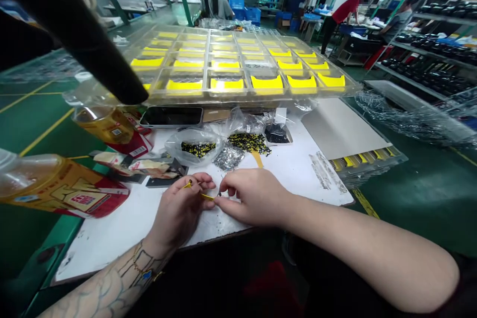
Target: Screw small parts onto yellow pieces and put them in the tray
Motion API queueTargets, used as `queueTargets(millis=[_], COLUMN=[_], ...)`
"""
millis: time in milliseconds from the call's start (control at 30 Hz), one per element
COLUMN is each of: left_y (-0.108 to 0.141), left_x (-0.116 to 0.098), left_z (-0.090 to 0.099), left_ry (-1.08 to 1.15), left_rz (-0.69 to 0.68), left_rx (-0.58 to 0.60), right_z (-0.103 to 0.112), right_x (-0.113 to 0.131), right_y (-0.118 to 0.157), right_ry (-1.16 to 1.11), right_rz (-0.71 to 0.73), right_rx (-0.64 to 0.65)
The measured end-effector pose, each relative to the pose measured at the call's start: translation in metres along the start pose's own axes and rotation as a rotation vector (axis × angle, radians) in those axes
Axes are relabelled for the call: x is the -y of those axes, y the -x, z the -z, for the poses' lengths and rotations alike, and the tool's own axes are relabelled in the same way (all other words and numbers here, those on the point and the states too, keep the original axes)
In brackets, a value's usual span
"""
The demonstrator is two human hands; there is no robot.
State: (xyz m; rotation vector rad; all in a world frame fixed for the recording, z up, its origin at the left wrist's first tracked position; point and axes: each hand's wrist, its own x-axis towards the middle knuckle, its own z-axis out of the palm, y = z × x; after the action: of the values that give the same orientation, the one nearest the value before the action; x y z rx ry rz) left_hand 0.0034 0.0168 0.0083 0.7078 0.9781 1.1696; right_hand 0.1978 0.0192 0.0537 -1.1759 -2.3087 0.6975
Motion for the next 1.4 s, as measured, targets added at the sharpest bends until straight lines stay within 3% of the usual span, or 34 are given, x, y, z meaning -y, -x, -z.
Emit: queueTargets(millis=[267, 467, 700, 900, 1000, 1100, 1167, 1300, 1400], left_y=[0.0, -0.009, -0.009, -0.011, -0.009, -0.007, -0.006, -0.009, -0.009], left_x=[0.0, 0.003, -0.001, -0.001, 0.001, 0.008, 0.013, 0.019, 0.017], left_z=[0.006, 0.01, 0.008, 0.011, 0.012, 0.012, 0.013, 0.013, 0.013], left_ry=[-0.035, -0.478, -0.534, -0.588, -0.569, -0.395, -0.266, -0.264, -0.373], left_rz=[-0.071, -0.283, -0.194, -0.233, -0.23, -0.188, -0.17, -0.094, -0.091], left_rx=[0.075, -0.041, 0.029, 0.09, 0.192, 0.318, 0.276, 0.171, 0.197], right_z=[-0.028, -0.038, -0.047, -0.047, -0.037, -0.02, -0.003, 0.053, 0.11], right_x=[-0.001, -0.008, -0.018, -0.011, -0.007, -0.008, -0.008, -0.005, -0.004], right_y=[0.0, -0.005, -0.009, -0.01, -0.008, -0.001, 0.005, 0.01, -0.015], right_ry=[-0.055, 0.105, 0.358, 0.481, 0.496, 0.489, 0.481, 0.48, 0.54], right_rz=[0.001, 0.086, 0.23, 0.235, 0.233, 0.254, 0.249, 0.151, 0.013], right_rx=[-0.02, -0.135, -0.156, -0.168, -0.17, -0.141, -0.14, -0.26, -0.404])
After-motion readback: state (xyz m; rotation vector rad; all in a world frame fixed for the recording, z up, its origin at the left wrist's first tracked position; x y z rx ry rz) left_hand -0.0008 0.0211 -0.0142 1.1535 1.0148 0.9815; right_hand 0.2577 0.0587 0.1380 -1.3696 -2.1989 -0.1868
